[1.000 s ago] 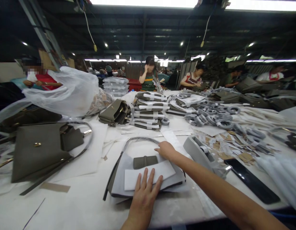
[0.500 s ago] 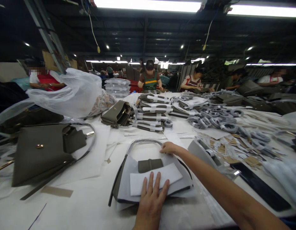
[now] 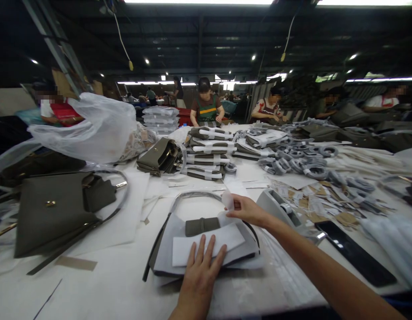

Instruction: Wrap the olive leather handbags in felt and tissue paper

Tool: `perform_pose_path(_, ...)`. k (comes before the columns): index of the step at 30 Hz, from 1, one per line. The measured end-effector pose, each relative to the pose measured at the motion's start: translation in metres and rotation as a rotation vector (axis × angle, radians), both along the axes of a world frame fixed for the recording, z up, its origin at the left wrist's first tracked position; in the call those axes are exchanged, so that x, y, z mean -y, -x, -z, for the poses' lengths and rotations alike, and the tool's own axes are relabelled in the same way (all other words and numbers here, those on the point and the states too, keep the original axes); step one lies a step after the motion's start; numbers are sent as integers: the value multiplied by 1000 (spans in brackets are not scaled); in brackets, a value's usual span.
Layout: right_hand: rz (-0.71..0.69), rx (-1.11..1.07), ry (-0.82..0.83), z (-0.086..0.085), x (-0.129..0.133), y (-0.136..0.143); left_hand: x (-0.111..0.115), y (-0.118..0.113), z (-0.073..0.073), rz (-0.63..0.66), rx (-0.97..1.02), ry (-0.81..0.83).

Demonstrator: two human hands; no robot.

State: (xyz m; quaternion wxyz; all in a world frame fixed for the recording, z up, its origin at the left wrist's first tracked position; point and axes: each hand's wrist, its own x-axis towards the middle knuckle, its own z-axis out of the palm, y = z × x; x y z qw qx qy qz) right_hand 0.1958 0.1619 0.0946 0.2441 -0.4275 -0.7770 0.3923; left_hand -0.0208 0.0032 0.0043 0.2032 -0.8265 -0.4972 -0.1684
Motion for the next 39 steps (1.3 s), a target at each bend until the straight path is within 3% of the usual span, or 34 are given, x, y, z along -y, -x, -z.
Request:
perform_pose_path(6, -59, 112, -240, -3, 19, -15, -2, 1, -7, 12, -58, -46)
perform_pose_path(11, 7, 69, -412, -9, 22, -14, -4, 1, -1, -11, -61, -69)
perform_pose_path(16, 145, -66, -476, -4, 19, -10, -5, 0, 9, -18, -42, -63)
perform_pose_path(19, 224, -114, -472, -4, 2, -5, -5, 1, 4, -16, -66, -47)
perform_pose_path(24, 235, -172, -424, -12, -50, 10, -2, 3, -7, 6, -112, -51)
perform_pose_path(27, 249, -190, -404, -21, -76, 19, -2, 3, -7, 9, -116, -37)
perform_pose_path(29, 245, -187, -406, -30, -79, 21, -2, 2, -4, -4, -99, -23)
perform_pose_path(31, 223, -174, -417, -41, -64, 17, -3, 2, -2, -24, -71, -24)
perform_pose_path(34, 171, -124, -435, -48, -14, 1, -4, 4, -2, 0, -66, -31)
perform_pose_path(36, 96, -18, -475, -41, 29, -13, -4, 4, -2, 19, -80, -27)
perform_pose_path(39, -27, 143, -620, -12, 86, -30, -3, -3, 1, -5, -40, -23)
